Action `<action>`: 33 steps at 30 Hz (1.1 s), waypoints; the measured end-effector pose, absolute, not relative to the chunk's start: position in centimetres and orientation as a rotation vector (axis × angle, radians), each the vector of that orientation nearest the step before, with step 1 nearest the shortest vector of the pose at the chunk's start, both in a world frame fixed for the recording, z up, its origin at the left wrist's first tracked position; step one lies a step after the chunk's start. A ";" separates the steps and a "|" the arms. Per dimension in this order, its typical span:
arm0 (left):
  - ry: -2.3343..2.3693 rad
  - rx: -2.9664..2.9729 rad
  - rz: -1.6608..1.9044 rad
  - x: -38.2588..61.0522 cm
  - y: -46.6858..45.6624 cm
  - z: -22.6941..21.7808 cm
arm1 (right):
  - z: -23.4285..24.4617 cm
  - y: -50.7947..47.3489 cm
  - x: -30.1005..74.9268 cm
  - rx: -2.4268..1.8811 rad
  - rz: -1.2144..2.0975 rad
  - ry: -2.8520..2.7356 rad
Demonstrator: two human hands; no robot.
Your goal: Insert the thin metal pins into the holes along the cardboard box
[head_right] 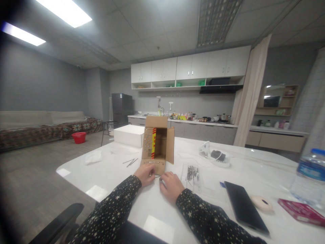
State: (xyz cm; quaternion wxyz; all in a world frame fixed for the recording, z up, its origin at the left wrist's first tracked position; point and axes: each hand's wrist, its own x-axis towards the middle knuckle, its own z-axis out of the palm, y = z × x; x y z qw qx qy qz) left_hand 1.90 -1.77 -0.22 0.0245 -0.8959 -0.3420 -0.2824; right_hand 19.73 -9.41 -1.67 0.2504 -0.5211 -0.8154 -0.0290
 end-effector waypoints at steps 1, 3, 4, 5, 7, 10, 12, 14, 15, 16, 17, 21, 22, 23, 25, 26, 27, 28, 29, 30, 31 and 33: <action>-1.065 -2.780 -0.854 1.9 -1.8 -0.2 | -1.6 -9.4 19.7 -1.421 -0.079 -2.219; -1.082 -2.801 -0.803 1.9 -1.9 -0.1 | -1.6 -9.5 19.7 -1.426 -0.083 -2.220; -1.092 -2.811 -0.777 1.9 -2.0 0.0 | -1.6 -9.5 19.7 -1.428 -0.085 -2.221; -1.100 -2.820 -0.754 1.9 -2.0 0.0 | -1.5 -9.5 19.7 -1.429 -0.085 -2.222; -1.111 -2.837 -0.722 1.8 -2.1 0.1 | -1.5 -9.5 19.7 -1.430 -0.079 -2.224; -1.112 -2.865 -0.708 1.8 -2.1 0.1 | -1.5 -9.5 19.8 -1.428 -0.064 -2.223; -1.108 -2.877 -0.708 1.7 -2.1 0.1 | -1.5 -9.5 19.8 -1.427 -0.066 -2.223; -1.109 -2.874 -0.716 1.7 -2.0 -0.1 | -1.6 -9.4 19.8 -1.425 -0.069 -2.222; -1.109 -2.868 -0.721 1.7 -1.9 -0.2 | -1.6 -9.4 19.8 -1.423 -0.072 -2.221; -1.108 -2.859 -0.728 1.8 -1.9 -0.2 | -1.7 -9.4 19.8 -1.420 -0.076 -2.221; -1.106 -2.848 -0.738 1.8 -1.8 -0.3 | -1.7 -9.4 19.8 -1.418 -0.080 -2.222; -1.136 -2.742 -0.796 1.8 -1.6 -0.3 | -1.7 -9.4 19.8 -1.418 -0.081 -2.227; -1.155 -2.702 -0.811 1.8 -1.6 -0.3 | -1.6 -9.4 19.8 -1.420 -0.079 -2.227; -1.181 -2.660 -0.825 1.8 -1.6 -0.2 | -1.5 -9.4 19.7 -1.424 -0.076 -2.227; -1.254 -2.577 -0.851 1.7 -1.6 0.0 | -1.4 -9.5 19.7 -1.431 -0.068 -2.226; -1.301 -2.538 -0.864 1.7 -1.6 0.1 | -1.4 -9.5 19.7 -1.433 -0.064 -2.225; -1.352 -2.501 -0.875 1.6 -1.7 0.1 | -1.4 -9.5 19.7 -1.434 -0.062 -2.223; -1.402 -2.470 -0.880 1.6 -1.7 0.2 | -1.4 -9.5 19.7 -1.432 -0.063 -2.222; -1.446 -2.444 -0.881 1.6 -1.7 0.3 | -1.4 -9.5 19.7 -1.428 -0.064 -2.221; -1.485 -2.422 -0.879 1.6 -1.7 0.3 | -1.5 -9.5 19.7 -1.425 -0.066 -2.221; -1.514 -2.405 -0.872 1.6 -1.7 0.3 | -1.5 -9.5 19.7 -1.423 -0.066 -2.220; -1.547 -2.383 -0.851 1.6 -1.7 0.3 | -1.6 -9.5 19.7 -1.423 -0.062 -2.222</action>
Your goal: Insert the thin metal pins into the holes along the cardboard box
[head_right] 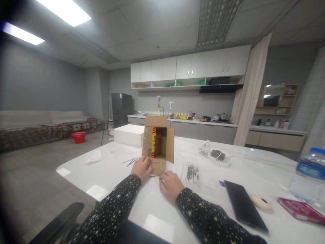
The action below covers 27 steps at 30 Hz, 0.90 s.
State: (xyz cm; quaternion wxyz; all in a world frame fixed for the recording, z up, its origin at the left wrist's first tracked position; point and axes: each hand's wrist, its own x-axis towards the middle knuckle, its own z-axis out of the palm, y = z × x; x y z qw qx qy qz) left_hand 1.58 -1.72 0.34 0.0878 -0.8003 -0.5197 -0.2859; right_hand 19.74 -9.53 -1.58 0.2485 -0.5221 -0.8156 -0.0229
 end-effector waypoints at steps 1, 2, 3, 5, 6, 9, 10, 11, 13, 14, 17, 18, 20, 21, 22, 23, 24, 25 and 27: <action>-1.556 -2.377 -0.841 1.6 -1.7 0.3 | -1.6 -9.5 19.7 -1.425 -0.060 -2.221; -1.562 -2.373 -0.834 1.6 -1.7 0.3 | -1.6 -9.5 19.7 -1.429 -0.058 -2.220; -1.564 -2.373 -0.828 1.6 -1.6 0.3 | -1.6 -9.5 19.7 -1.431 -0.058 -2.219; -1.573 -2.368 -0.828 1.6 -1.5 0.1 | -1.5 -9.6 19.6 -1.431 -0.058 -2.219; -1.575 -2.366 -0.830 1.6 -1.4 0.0 | -1.5 -9.6 19.6 -1.433 -0.060 -2.218; -1.582 -2.364 -0.833 1.5 -1.2 -0.2 | -1.4 -9.6 19.6 -1.437 -0.061 -2.217; -1.584 -2.365 -0.832 1.5 -1.1 -0.2 | -1.4 -9.6 19.7 -1.439 -0.061 -2.217; -1.586 -2.367 -0.832 1.5 -1.1 -0.3 | -1.4 -9.6 19.7 -1.438 -0.062 -2.218; -1.588 -2.372 -0.828 1.5 -1.0 -0.3 | -1.4 -9.7 19.7 -1.432 -0.066 -2.221; -1.586 -2.374 -0.828 1.5 -0.9 -0.3 | -1.4 -9.7 19.7 -1.431 -0.070 -2.221; -1.581 -2.373 -0.835 1.5 -0.9 -0.3 | -1.3 -9.7 19.7 -1.434 -0.075 -2.219; -1.581 -2.372 -0.838 1.5 -0.8 -0.3 | -1.4 -9.7 19.7 -1.434 -0.076 -2.218; -1.584 -2.373 -0.838 1.5 -0.8 -0.3 | -1.4 -9.7 19.7 -1.428 -0.078 -2.221; -1.585 -2.371 -0.837 1.5 -0.8 -0.3 | -1.4 -9.6 19.7 -1.425 -0.081 -2.223; -1.584 -2.368 -0.837 1.5 -0.9 -0.2 | -1.5 -9.6 19.7 -1.425 -0.082 -2.225; -1.584 -2.361 -0.838 1.5 -0.9 -0.2 | -1.5 -9.6 19.7 -1.426 -0.083 -2.226; -1.584 -2.355 -0.840 1.5 -0.9 -0.1 | -1.5 -9.5 19.7 -1.429 -0.081 -2.227; -1.582 -2.349 -0.844 1.5 -0.9 0.0 | -1.6 -9.5 19.7 -1.431 -0.079 -2.226; -1.574 -2.339 -0.862 1.6 -1.0 0.1 | -1.6 -9.5 19.7 -1.430 -0.071 -2.222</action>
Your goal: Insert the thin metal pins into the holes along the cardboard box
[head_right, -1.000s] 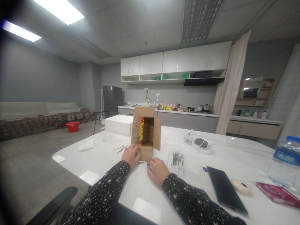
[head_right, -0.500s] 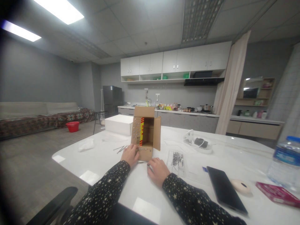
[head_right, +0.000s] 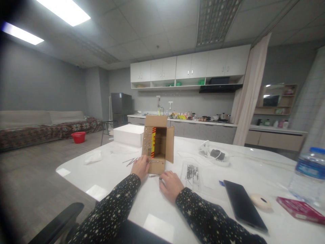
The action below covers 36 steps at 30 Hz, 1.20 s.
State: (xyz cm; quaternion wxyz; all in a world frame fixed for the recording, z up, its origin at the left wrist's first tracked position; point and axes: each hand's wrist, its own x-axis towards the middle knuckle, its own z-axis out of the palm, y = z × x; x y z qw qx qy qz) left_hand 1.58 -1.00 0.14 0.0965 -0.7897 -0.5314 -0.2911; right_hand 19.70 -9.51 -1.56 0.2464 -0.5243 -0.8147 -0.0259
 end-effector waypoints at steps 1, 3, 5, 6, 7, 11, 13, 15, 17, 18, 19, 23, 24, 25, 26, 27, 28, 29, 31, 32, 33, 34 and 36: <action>-1.569 -2.335 -0.877 1.6 -1.0 0.2 | -1.5 -9.5 19.7 -1.430 -0.065 -2.220; -1.553 -2.327 -0.924 1.6 -1.0 0.3 | -1.5 -9.6 19.7 -1.428 -0.057 -2.216; -1.527 -2.318 -0.988 1.6 -1.0 0.3 | -1.4 -9.7 19.7 -1.432 -0.052 -2.215; -1.507 -2.316 -1.022 1.6 -1.0 0.3 | -1.3 -9.7 19.6 -1.435 -0.051 -2.216; -1.485 -2.312 -1.054 1.6 -1.0 0.3 | -1.2 -9.7 19.6 -1.438 -0.052 -2.216; -1.404 -2.295 -1.178 1.5 -1.2 0.3 | -1.1 -9.8 19.6 -1.445 -0.056 -2.220; -1.369 -2.290 -1.237 1.5 -1.3 0.3 | -1.1 -9.8 19.6 -1.446 -0.057 -2.221; -1.307 -2.326 -1.259 1.5 -1.4 0.3 | -1.2 -9.8 19.6 -1.440 -0.056 -2.220; -1.224 -2.397 -1.237 1.6 -1.5 0.3 | -1.2 -9.8 19.6 -1.435 -0.057 -2.222; -1.182 -2.435 -1.218 1.6 -1.5 0.2 | -1.2 -9.7 19.6 -1.436 -0.059 -2.223; -1.143 -2.475 -1.195 1.7 -1.4 0.1 | -1.3 -9.7 19.7 -1.438 -0.062 -2.224; -1.044 -2.621 -1.098 1.9 -1.3 -0.2 | -1.4 -9.6 19.7 -1.436 -0.076 -2.226; -1.034 -2.647 -1.081 1.9 -1.3 -0.3 | -1.4 -9.6 19.7 -1.433 -0.076 -2.226; -1.028 -2.665 -1.067 1.9 -1.3 -0.3 | -1.4 -9.6 19.7 -1.431 -0.076 -2.225; -1.025 -2.680 -1.055 1.9 -1.3 -0.4 | -1.4 -9.6 19.7 -1.430 -0.076 -2.224; -1.024 -2.691 -1.044 1.8 -1.3 -0.4 | -1.4 -9.6 19.7 -1.431 -0.075 -2.223; -1.025 -2.703 -1.030 1.8 -1.3 -0.4 | -1.4 -9.6 19.7 -1.432 -0.074 -2.222; -1.030 -2.715 -1.015 1.8 -1.4 -0.4 | -1.3 -9.7 19.7 -1.433 -0.073 -2.221; -1.039 -2.745 -0.979 1.9 -1.5 -0.3 | -1.3 -9.7 19.6 -1.433 -0.071 -2.222; -1.040 -2.759 -0.963 1.9 -1.6 -0.2 | -1.3 -9.7 19.6 -1.432 -0.071 -2.221; -1.037 -2.774 -0.947 1.9 -1.7 -0.2 | -1.3 -9.7 19.7 -1.433 -0.072 -2.221; -1.032 -2.786 -0.933 1.9 -1.7 -0.2 | -1.4 -9.6 19.7 -1.431 -0.074 -2.222; -1.026 -2.800 -0.911 1.9 -1.8 -0.1 | -1.5 -9.5 19.7 -1.428 -0.077 -2.223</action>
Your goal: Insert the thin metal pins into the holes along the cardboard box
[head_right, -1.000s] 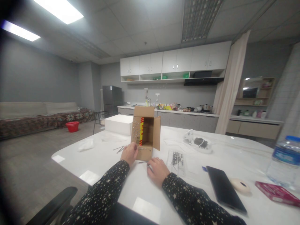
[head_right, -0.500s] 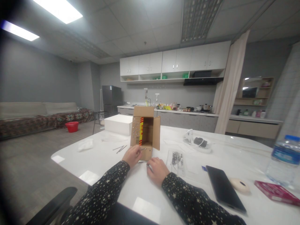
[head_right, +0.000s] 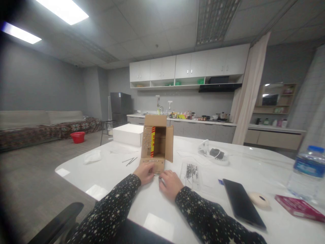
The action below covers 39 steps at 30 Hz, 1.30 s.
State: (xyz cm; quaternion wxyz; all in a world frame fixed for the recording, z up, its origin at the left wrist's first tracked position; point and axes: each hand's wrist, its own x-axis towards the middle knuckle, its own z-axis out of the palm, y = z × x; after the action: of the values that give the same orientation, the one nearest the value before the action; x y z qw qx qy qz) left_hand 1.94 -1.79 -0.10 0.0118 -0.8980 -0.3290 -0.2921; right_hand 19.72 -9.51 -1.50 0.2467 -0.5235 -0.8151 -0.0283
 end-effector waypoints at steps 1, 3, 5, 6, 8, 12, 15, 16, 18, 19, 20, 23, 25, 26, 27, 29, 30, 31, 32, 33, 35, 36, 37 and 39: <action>-1.025 -2.803 -0.903 1.9 -1.8 -0.1 | -1.6 -9.5 19.7 -1.425 -0.079 -2.223; -1.025 -2.809 -0.893 1.9 -1.8 -0.1 | -1.7 -9.4 19.8 -1.420 -0.082 -2.222; -1.021 -2.820 -0.888 1.9 -1.8 -0.1 | -1.7 -9.4 19.8 -1.418 -0.081 -2.221; -1.020 -2.826 -0.884 1.9 -1.7 -0.2 | -1.6 -9.4 19.8 -1.417 -0.081 -2.222; -1.023 -2.832 -0.874 1.9 -1.7 -0.2 | -1.5 -9.4 19.7 -1.420 -0.080 -2.223; -1.040 -2.830 -0.857 2.0 -1.7 -0.3 | -1.4 -9.5 19.8 -1.420 -0.077 -2.223; -1.041 -2.825 -0.849 2.0 -1.7 -0.3 | -1.6 -9.5 19.8 -1.418 -0.082 -2.220; -1.041 -2.824 -0.849 2.0 -1.7 -0.3 | -1.6 -9.4 19.8 -1.417 -0.085 -2.218; -1.036 -2.824 -0.849 1.9 -1.7 -0.3 | -1.7 -9.4 19.9 -1.414 -0.089 -2.218; -1.033 -2.826 -0.848 1.9 -1.7 -0.3 | -1.7 -9.4 19.9 -1.413 -0.089 -2.220; -1.028 -2.829 -0.843 1.9 -1.7 -0.3 | -1.7 -9.4 19.8 -1.414 -0.087 -2.222; -1.019 -2.829 -0.832 1.9 -1.6 -0.3 | -1.6 -9.4 19.7 -1.419 -0.079 -2.225; -1.026 -2.826 -0.821 1.9 -1.6 -0.4 | -1.5 -9.5 19.7 -1.415 -0.078 -2.223; -1.033 -2.824 -0.818 1.9 -1.6 -0.4 | -1.4 -9.5 19.7 -1.418 -0.080 -2.219; -1.039 -2.824 -0.812 1.9 -1.6 -0.4 | -1.4 -9.5 19.6 -1.419 -0.080 -2.221; -1.044 -2.828 -0.799 2.0 -1.6 -0.4 | -1.3 -9.6 19.6 -1.423 -0.084 -2.221; -1.045 -2.827 -0.797 2.0 -1.6 -0.4 | -1.3 -9.6 19.6 -1.425 -0.086 -2.222; -1.045 -2.827 -0.794 2.0 -1.6 -0.4 | -1.3 -9.6 19.7 -1.426 -0.088 -2.221; -1.043 -2.827 -0.791 2.0 -1.6 -0.4 | -1.3 -9.7 19.7 -1.425 -0.089 -2.221; -1.040 -2.828 -0.790 1.9 -1.6 -0.4 | -1.4 -9.7 19.7 -1.422 -0.089 -2.220; -1.038 -2.830 -0.790 1.9 -1.5 -0.4 | -1.4 -9.6 19.7 -1.418 -0.085 -2.219; -1.038 -2.832 -0.790 1.9 -1.5 -0.5 | -1.4 -9.6 19.7 -1.416 -0.083 -2.219; -1.039 -2.833 -0.790 1.9 -1.5 -0.5 | -1.4 -9.6 19.7 -1.415 -0.081 -2.219; -1.041 -2.835 -0.790 1.9 -1.4 -0.5 | -1.4 -9.6 19.7 -1.415 -0.080 -2.219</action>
State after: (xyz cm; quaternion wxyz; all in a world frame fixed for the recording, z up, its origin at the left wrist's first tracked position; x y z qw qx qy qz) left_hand 1.90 -1.41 -0.50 0.0098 -0.9082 -0.3334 -0.2530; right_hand 19.70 -9.57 -1.42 0.2517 -0.5203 -0.8155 -0.0293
